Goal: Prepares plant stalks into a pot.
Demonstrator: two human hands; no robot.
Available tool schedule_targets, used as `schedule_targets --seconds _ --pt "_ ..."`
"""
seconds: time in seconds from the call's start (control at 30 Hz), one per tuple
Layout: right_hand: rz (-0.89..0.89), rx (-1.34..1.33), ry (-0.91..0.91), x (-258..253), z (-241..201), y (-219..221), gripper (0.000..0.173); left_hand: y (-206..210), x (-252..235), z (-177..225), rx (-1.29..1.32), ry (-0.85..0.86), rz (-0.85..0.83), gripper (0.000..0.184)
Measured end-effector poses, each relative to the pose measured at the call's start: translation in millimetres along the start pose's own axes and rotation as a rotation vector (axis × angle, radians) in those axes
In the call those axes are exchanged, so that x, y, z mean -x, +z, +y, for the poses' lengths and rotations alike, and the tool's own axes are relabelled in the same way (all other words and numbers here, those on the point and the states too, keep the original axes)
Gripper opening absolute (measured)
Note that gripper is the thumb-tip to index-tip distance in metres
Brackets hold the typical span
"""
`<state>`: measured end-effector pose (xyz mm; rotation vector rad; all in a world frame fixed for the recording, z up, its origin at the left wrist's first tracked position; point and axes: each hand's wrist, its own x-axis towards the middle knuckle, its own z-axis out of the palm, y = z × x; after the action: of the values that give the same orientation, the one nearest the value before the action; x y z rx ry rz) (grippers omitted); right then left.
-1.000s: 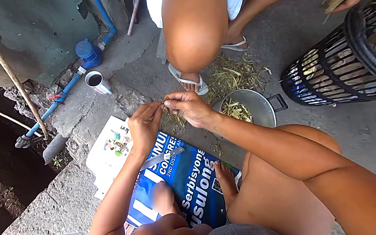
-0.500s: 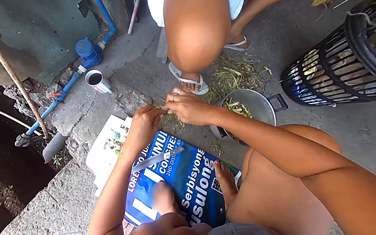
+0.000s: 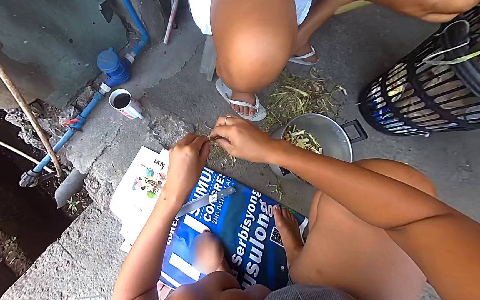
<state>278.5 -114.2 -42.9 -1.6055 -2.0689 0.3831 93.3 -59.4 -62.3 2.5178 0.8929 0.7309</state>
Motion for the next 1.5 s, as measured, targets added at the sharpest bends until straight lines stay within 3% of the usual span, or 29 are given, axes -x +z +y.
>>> schedule_targets --seconds 0.1,0.2,0.37,0.53,0.87,1.0,1.3,1.5 --pt "0.148 0.166 -0.209 3.1 2.3 6.0 0.009 -1.4 0.2 1.7 -0.004 -0.029 -0.023 0.014" --pt "0.163 0.275 -0.352 2.7 2.5 7.4 0.013 -6.2 -0.9 3.3 0.064 -0.116 -0.108 0.016" --pt "0.149 0.306 -0.378 4.0 4.4 10.0 0.013 -10.0 -2.5 0.1 0.17 -0.188 -0.175 0.014" --pt "0.147 0.008 -0.173 3.5 6.2 9.9 0.012 -7.5 0.5 -0.1 0.161 -0.084 -0.074 0.01" --pt "0.211 -0.85 0.337 0.3 -5.0 5.6 0.008 -0.2 3.6 5.2 0.21 0.016 0.236 0.013" --pt "0.226 -1.031 0.458 -0.6 -11.5 2.2 0.01 3.6 2.7 4.9 0.242 0.036 0.306 0.013" --pt "0.227 -1.337 0.758 -4.4 -22.0 -2.3 0.011 6.1 2.8 7.8 0.276 -0.014 0.323 0.012" --pt "0.342 -1.572 0.819 -10.3 -9.5 -8.8 0.011 7.0 6.1 8.0 0.268 -0.024 0.218 0.012"
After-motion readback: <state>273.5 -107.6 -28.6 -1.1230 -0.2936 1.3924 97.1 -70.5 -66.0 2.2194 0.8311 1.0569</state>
